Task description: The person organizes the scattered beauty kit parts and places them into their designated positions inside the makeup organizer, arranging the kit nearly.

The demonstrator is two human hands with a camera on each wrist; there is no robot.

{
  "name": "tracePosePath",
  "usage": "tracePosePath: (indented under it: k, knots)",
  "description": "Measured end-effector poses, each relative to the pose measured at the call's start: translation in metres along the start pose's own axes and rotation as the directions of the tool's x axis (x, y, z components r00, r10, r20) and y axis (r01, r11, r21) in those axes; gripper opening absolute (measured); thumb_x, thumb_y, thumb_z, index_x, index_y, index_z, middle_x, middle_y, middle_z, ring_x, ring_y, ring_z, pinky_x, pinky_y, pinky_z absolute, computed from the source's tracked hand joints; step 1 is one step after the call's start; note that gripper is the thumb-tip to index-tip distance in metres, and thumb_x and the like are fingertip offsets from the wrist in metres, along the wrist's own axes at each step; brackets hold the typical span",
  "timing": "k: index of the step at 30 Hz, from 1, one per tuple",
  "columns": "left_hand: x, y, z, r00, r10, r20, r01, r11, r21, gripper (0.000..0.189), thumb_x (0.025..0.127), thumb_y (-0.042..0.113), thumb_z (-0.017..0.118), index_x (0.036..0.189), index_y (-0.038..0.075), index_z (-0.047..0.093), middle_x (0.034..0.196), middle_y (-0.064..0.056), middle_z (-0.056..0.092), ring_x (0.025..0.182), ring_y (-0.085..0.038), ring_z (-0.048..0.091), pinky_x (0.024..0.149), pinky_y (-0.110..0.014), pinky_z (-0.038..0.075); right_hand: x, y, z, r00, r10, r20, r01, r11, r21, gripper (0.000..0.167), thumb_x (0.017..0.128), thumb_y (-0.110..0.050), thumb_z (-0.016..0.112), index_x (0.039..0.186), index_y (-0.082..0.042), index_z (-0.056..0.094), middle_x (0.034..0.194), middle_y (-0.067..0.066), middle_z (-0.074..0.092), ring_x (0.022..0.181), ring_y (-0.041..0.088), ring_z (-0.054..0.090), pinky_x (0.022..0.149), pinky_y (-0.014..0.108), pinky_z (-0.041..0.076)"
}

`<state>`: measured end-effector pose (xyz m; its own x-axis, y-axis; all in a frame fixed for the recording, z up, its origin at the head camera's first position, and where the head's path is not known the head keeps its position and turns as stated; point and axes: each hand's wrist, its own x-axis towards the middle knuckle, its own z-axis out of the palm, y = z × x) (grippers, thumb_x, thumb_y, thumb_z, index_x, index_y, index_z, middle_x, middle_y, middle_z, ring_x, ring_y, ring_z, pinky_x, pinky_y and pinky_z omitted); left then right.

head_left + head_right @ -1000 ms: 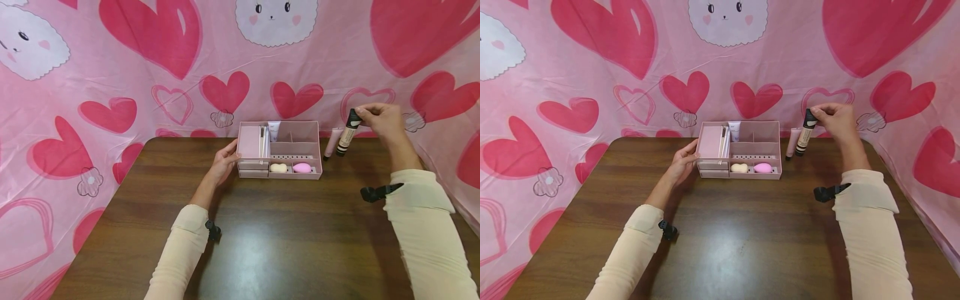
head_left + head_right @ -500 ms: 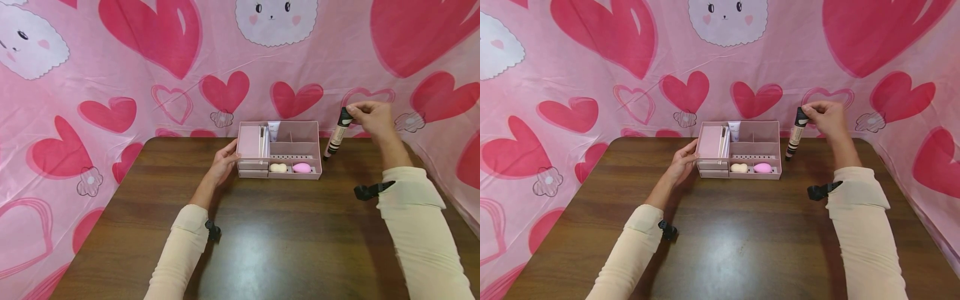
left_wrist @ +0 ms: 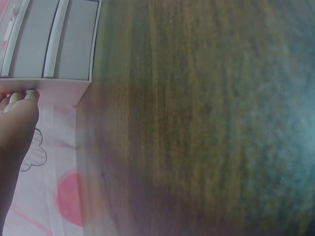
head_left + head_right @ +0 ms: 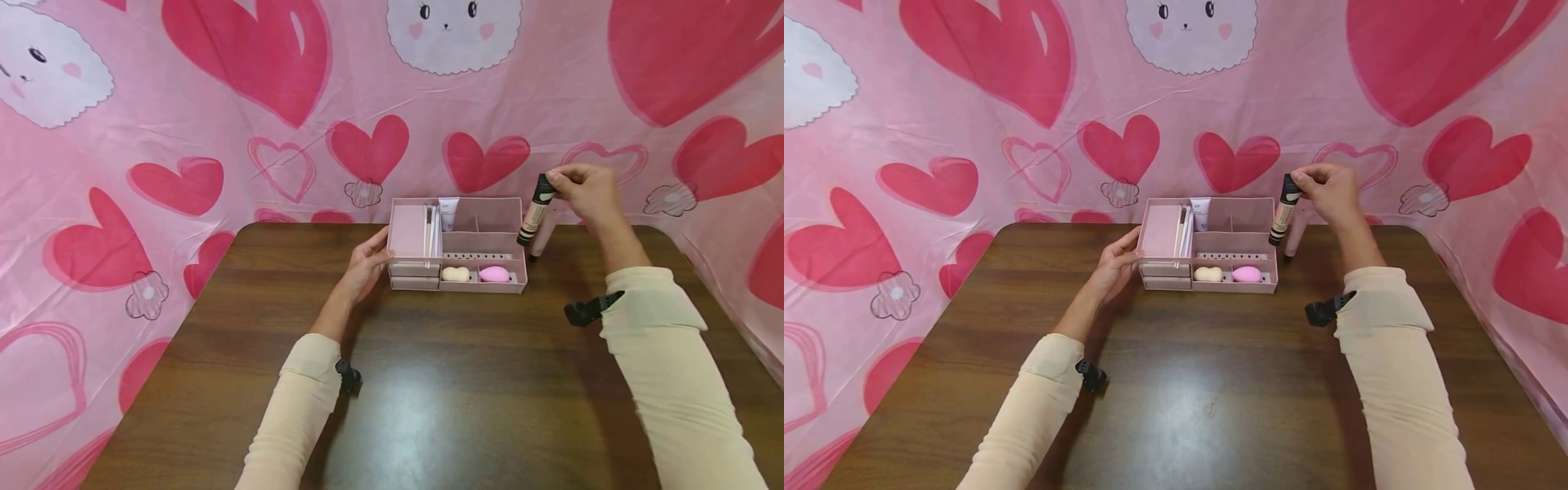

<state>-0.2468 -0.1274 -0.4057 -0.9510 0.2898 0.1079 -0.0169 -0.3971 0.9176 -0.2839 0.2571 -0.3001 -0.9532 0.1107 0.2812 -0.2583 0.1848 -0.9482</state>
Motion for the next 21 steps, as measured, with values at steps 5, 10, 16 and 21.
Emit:
tracePosePath:
  k: [5, 10, 16, 21]
  knots:
    - [0.0, -0.001, -0.001, 1.0, -0.011, 0.007, 0.011, 1.0, 0.007, 0.066, 0.096, -0.013, 0.04, 0.159, -0.007, 0.02, 0.169, -0.021, 0.02, 0.156, -0.03, 0.022, 0.118, -0.023, 0.038, 0.001, 0.0, 0.006, 1.0, -0.012, 0.012, 0.012, 1.0, 0.025, 0.025, 0.093, -0.012, 0.071, 0.078, -0.031, 0.077, 0.069, -0.023, 0.07, 0.063, -0.008, 0.068, 0.064, 0.008, 0.055]
    - [-0.001, 0.0, 0.0, 1.0, -0.012, 0.006, 0.012, 1.0, 0.003, 0.066, 0.096, -0.013, 0.041, 0.159, -0.007, 0.02, 0.169, -0.022, 0.02, 0.157, -0.03, 0.021, 0.116, -0.021, 0.039, 0.002, -0.002, 0.012, 1.0, 0.006, 0.028, -0.007, 0.999, 0.043, 0.022, 0.093, -0.013, 0.071, 0.079, -0.028, 0.078, 0.07, -0.022, 0.07, 0.065, -0.008, 0.068, 0.065, 0.009, 0.055]
    - [-0.002, 0.0, 0.0, 1.0, -0.012, 0.005, 0.012, 1.0, 0.004, 0.066, 0.096, -0.014, 0.041, 0.159, -0.007, 0.02, 0.169, -0.022, 0.02, 0.157, -0.031, 0.021, 0.108, -0.016, 0.043, 0.005, -0.001, 0.021, 0.999, 0.027, 0.036, -0.03, 0.997, 0.074, 0.028, 0.095, -0.004, 0.067, 0.079, -0.025, 0.078, 0.068, -0.022, 0.07, 0.063, -0.008, 0.068, 0.065, 0.007, 0.054]
    - [-0.001, 0.001, 0.0, 1.0, -0.01, 0.0, 0.01, 1.0, 0.0, 0.066, 0.096, -0.013, 0.041, 0.159, -0.007, 0.021, 0.169, -0.022, 0.021, 0.156, -0.032, 0.022, 0.105, -0.014, 0.045, 0.007, 0.0, 0.029, 0.999, 0.017, 0.03, -0.018, 1.0, 0.009, 0.036, 0.096, -0.005, 0.066, 0.074, -0.033, 0.071, 0.068, -0.027, 0.067, 0.065, -0.012, 0.066, 0.067, 0.005, 0.052]
